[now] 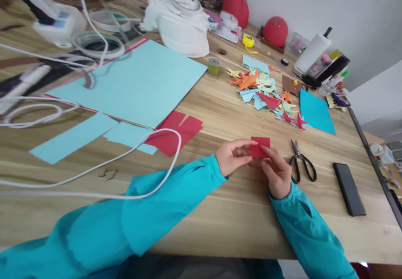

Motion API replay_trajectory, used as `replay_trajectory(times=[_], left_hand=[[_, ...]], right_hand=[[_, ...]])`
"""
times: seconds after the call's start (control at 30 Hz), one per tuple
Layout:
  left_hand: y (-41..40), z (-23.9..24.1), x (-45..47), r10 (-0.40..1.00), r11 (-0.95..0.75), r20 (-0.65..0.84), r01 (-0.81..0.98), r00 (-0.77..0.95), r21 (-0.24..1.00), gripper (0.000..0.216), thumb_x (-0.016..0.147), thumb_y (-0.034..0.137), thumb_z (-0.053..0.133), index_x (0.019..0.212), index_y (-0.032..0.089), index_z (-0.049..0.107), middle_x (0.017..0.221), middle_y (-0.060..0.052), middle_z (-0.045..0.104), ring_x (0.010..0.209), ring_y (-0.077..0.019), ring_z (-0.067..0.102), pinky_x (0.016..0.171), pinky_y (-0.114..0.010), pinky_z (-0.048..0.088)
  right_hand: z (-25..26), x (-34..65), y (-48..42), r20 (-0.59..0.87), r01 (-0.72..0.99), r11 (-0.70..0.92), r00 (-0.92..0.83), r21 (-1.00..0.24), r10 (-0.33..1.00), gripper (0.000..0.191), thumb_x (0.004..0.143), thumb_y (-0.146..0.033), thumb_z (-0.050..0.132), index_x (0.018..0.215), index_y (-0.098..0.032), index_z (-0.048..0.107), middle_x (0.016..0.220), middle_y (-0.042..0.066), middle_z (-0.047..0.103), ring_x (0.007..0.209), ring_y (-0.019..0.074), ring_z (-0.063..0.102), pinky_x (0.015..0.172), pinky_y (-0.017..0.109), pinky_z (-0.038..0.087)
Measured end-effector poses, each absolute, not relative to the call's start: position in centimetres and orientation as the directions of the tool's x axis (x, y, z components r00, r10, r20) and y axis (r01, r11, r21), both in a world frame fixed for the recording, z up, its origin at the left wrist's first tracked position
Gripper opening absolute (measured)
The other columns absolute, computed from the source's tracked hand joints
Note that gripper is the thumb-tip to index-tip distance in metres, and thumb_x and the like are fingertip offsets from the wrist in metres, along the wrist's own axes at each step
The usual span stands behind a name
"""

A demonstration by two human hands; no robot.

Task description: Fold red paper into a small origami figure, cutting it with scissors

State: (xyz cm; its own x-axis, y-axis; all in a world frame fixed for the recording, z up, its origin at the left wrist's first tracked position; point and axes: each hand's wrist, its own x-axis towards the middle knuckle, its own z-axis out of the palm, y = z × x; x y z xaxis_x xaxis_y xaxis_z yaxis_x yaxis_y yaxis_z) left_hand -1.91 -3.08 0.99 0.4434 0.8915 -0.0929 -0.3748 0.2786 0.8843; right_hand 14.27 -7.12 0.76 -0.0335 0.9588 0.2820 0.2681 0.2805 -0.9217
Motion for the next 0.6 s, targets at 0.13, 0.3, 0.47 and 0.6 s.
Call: replay_trajectory(times=[0.13,0.3,0.47,0.6], left_hand=[[-3.16,0.84,-1.8,0.912,0.257,-0.098,-0.367,0.399,0.894,0.051,0.059,0.015,0.071,0.108,0.013,0.06,0.083,-0.003,0.065,0.065,-0.0108,0.061,0.058,-0.022,0.052],[-3.01,0.93,-1.99,0.941,0.218,-0.121,-0.295,0.315,0.93,0.034,0.063,0.02,0.07,0.095,0.01,0.066,0.065,-0.001,0.065,0.057,-0.011,0.061,0.059,-0.024,0.054],[-2.92,0.9,-2.05,0.956,0.153,-0.079,-0.248,0.282,0.957,0.027,0.064,0.026,0.07,0.086,0.01,0.068,0.066,-0.003,0.066,0.053,-0.0107,0.06,0.057,-0.024,0.054],[-2.97,0.76,-1.98,0.961,0.075,-0.006,-0.238,0.277,0.968,0.019,0.065,0.025,0.068,0.079,0.011,0.069,0.088,-0.007,0.068,0.053,-0.0084,0.06,0.053,-0.022,0.054]], right_hand=[[0.82,13.96,-7.18,0.295,0.293,0.294,-0.042,-0.91,0.955,0.038,0.082,-0.019,0.055,0.119,-0.027,0.057,0.113,0.007,0.055,0.086,0.0156,0.06,0.071,0.028,0.052],[1.17,13.69,-7.29,0.297,0.335,0.312,-0.098,-0.889,0.95,0.039,0.082,-0.019,0.057,0.12,-0.027,0.057,0.111,0.008,0.056,0.082,0.0144,0.061,0.07,0.028,0.053],[1.08,13.84,-7.07,0.315,0.35,0.322,-0.079,-0.88,0.946,0.037,0.08,-0.02,0.059,0.116,-0.026,0.059,0.111,0.008,0.058,0.094,0.0185,0.06,0.072,0.029,0.053],[0.8,13.97,-6.88,0.326,0.355,0.329,-0.072,-0.875,0.943,0.033,0.077,-0.019,0.063,0.11,-0.024,0.063,0.108,0.009,0.06,0.096,0.0206,0.06,0.078,0.034,0.053]])
